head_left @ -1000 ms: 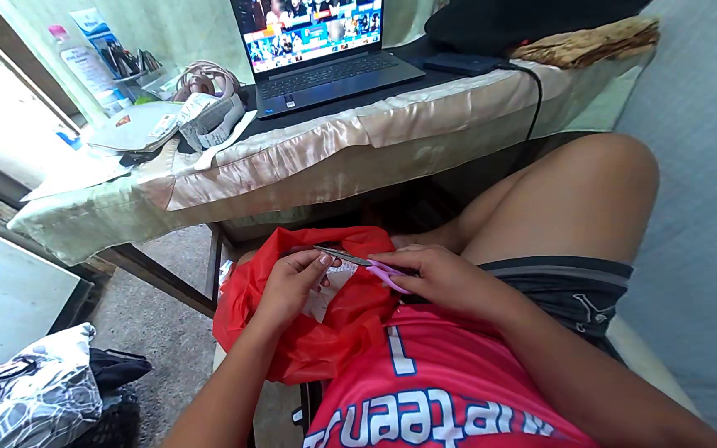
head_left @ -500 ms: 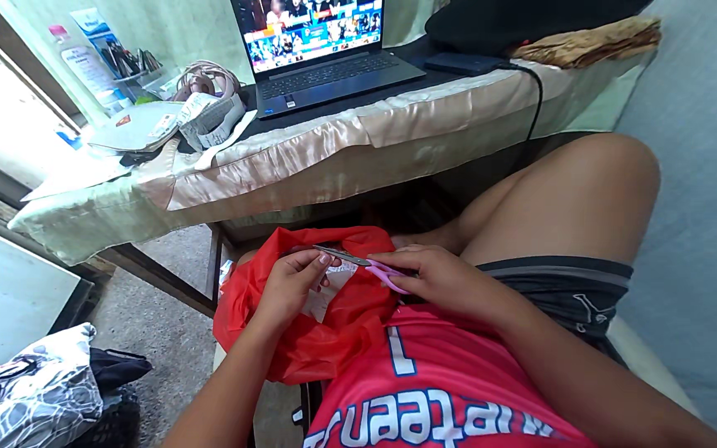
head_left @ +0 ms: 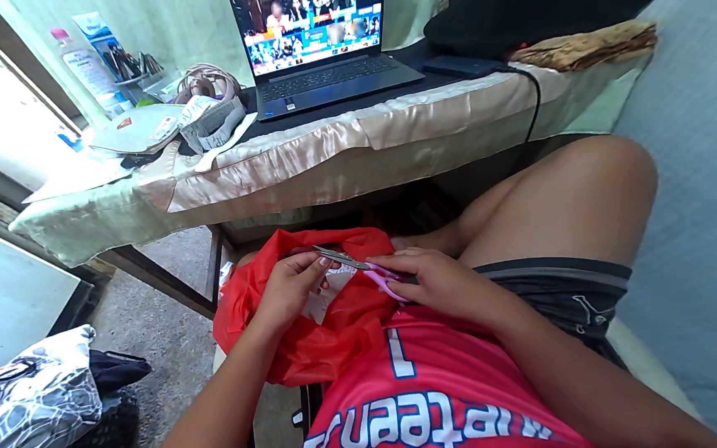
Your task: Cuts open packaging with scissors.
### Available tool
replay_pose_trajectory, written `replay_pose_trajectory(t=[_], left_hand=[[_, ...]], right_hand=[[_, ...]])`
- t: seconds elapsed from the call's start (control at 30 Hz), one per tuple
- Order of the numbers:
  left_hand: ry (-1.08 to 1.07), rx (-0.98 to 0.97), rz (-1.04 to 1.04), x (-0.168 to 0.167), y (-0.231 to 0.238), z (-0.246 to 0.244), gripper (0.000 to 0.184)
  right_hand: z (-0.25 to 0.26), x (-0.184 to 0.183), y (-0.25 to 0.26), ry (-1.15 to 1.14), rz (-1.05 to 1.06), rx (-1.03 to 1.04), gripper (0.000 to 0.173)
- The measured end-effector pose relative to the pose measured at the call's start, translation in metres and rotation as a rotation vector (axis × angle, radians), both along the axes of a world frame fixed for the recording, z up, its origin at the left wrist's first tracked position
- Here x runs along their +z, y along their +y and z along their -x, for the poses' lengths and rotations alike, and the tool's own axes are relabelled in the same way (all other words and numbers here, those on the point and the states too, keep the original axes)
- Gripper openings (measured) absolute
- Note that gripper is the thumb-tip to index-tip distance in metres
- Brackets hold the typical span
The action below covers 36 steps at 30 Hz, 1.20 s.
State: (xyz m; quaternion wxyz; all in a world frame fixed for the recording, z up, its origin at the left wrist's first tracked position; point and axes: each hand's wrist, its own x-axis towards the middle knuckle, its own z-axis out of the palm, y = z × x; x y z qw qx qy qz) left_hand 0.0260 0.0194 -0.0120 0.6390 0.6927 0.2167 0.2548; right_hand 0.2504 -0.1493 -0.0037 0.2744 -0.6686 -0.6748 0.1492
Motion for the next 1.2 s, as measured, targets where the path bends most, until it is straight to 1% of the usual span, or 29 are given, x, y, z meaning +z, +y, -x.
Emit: replay_pose_trajectory(t=[0.17, 0.37, 0.73, 0.93, 1.2], left_hand=[[0.001, -0.013, -0.008, 0.0005, -0.0006, -0.0001, 0.025], [-0.004, 0.008, 0.012, 0.0002, -0.0011, 0.0002, 0.021], [0.02, -0.006, -0.016, 0.0004, -0.0004, -0.0002, 0.025], [0.035, -0.006, -0.039, 0.0006, 0.0003, -0.0011, 0.025], [-0.013, -0.008, -0.005, -0.0039, 0.0021, -0.0019, 0.026]], right_hand=[[-0.0034, -0.0001, -0.0001, -0.003, 0.001, 0.001, 0.039], [0.0002, 0.0024, -0.0019, 0.024, 0.001, 0.036, 0.049], [-0.0005, -0.0013, 0.0001, -0.001, -0.003, -0.003, 0.04], [-0.0021, -0.0013, 0.0009, 0.017, 0.016, -0.013, 0.039], [0.0034, -0.0039, 0.0038, 0.155, 0.001, -0.008, 0.039]])
